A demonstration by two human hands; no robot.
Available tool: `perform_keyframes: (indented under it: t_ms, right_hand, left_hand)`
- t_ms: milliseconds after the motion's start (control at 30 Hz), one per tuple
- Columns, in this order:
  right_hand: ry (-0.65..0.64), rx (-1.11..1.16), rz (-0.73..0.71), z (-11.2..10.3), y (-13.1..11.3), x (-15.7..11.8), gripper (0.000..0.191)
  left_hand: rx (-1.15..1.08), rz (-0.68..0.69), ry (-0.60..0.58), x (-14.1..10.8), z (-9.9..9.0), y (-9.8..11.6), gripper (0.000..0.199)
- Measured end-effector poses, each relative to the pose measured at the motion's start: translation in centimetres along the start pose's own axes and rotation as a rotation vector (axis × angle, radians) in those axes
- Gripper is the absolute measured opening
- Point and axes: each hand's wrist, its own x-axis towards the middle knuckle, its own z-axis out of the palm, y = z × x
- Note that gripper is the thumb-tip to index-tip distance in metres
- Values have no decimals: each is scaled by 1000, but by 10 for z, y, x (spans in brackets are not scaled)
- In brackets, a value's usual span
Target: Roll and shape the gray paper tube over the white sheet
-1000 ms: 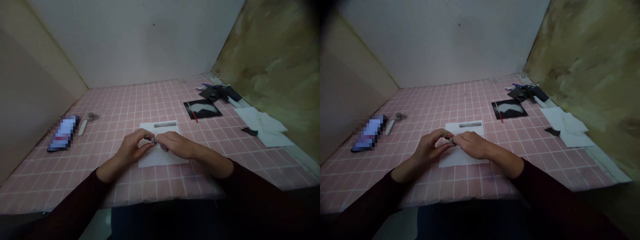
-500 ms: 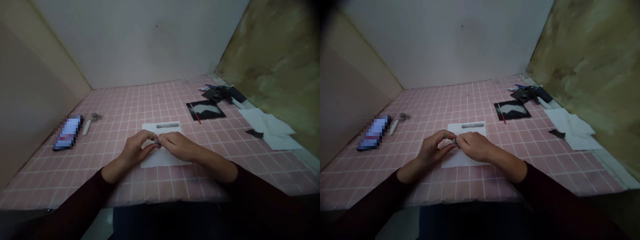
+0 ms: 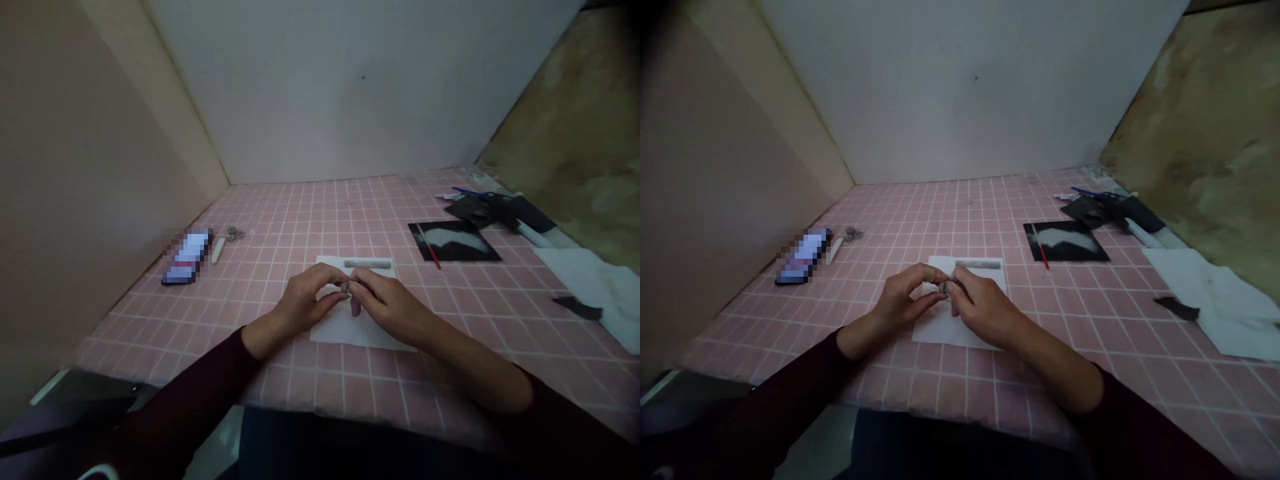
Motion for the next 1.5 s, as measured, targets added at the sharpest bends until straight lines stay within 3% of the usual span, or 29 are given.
perform_keyframes:
  t_ms: [200,533,833,1100,1300,1500]
  right_hand:
    - [59,154,26,5,2,-2,12]
    - [127,35,-145,8,6,-3,9]
    - [91,-19,-231,6,8,-4,11]
    - [13,177,-96,3,12,-3,12]
    - [21,245,-81,3,13,0,20]
    - [-47,481,29,0,14,6,23]
  left_hand:
    - [-17,12,42,0,0,0,16]
    - [-65,-26,36,-2,-1,-2,20]
    - [-80,-43,20,-2,-3,-4,17]
    - [-48,-42,-11,-4,1,-3,14]
    - [-70,-4,13,-3,3,-2,17]
    - [-5,26,-4,-5,4,0,14]
